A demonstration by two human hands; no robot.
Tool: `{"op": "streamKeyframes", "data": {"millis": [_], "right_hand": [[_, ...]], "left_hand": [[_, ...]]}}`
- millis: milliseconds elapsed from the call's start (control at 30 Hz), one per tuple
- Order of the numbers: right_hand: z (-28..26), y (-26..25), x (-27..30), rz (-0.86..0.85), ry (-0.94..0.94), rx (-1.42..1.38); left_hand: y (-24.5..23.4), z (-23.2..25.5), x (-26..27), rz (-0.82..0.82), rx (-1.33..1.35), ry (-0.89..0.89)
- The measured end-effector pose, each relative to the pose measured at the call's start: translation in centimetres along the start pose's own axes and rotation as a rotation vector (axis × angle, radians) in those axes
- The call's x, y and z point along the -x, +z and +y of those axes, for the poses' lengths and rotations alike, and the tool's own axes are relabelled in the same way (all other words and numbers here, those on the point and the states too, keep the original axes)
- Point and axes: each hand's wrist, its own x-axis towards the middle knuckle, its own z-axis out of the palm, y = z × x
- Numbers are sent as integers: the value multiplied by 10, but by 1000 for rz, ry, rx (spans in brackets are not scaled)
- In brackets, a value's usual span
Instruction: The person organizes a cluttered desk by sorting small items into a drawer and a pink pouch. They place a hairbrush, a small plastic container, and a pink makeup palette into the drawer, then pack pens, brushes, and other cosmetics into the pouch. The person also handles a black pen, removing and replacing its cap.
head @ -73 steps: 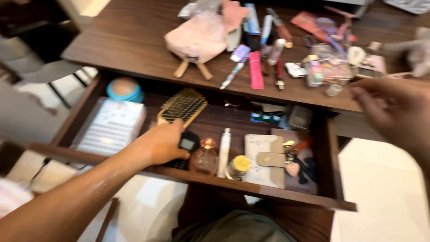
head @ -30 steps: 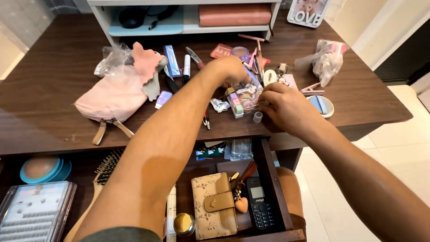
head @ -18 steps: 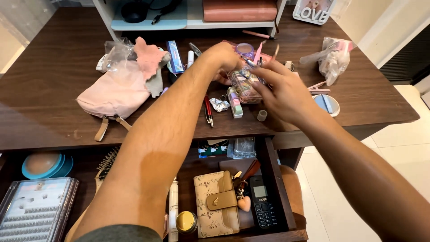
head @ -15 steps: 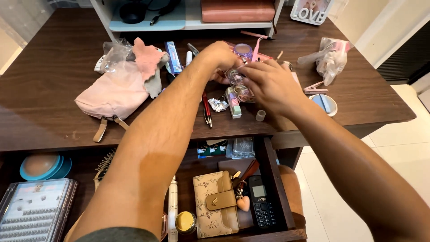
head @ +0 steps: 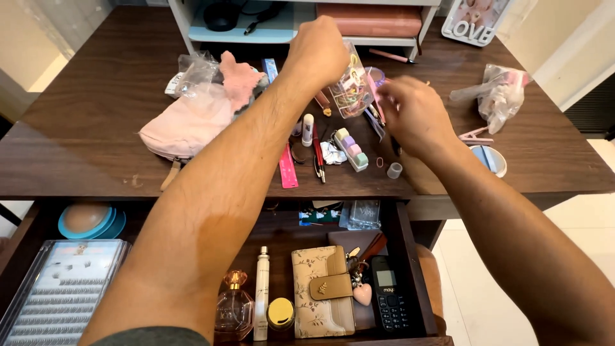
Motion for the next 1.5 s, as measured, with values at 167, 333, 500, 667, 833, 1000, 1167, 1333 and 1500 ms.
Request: {"op": "streamKeyframes", "data": {"millis": [167, 333, 500, 667, 833, 1000, 1167, 1333, 1500], "right_hand": [[-24, -7, -28, -52, -43, -178], [-15, 0, -41, -152, 430, -256], [-37, -10, -42, -35, 574, -834], [-41, 15, -36, -223, 289, -1030], [-138, -17, -19, -271, 46, -982], [-218, -5, -8, -727, -497, -475], [-278, 102, 2, -665, -992, -401], [-315, 163, -1, -725, -1018, -260], [-320, 162, -5, -741, -1069, -226]], "left_hand": [[21, -27, -24, 98, 43, 28], [20, -45, -33, 230, 123, 17], [-7, -110, -9, 323, 84, 43], [-116, -189, 83, 151, -53, -126], [-224, -151, 188, -43, -89, -158], [-270, -133, 261, -259, -89, -151], [-273, -156, 300, -273, -86, -319], [-262, -175, 311, -285, 51, -453], [-259, -200, 308, -359, 114, -492]]}}
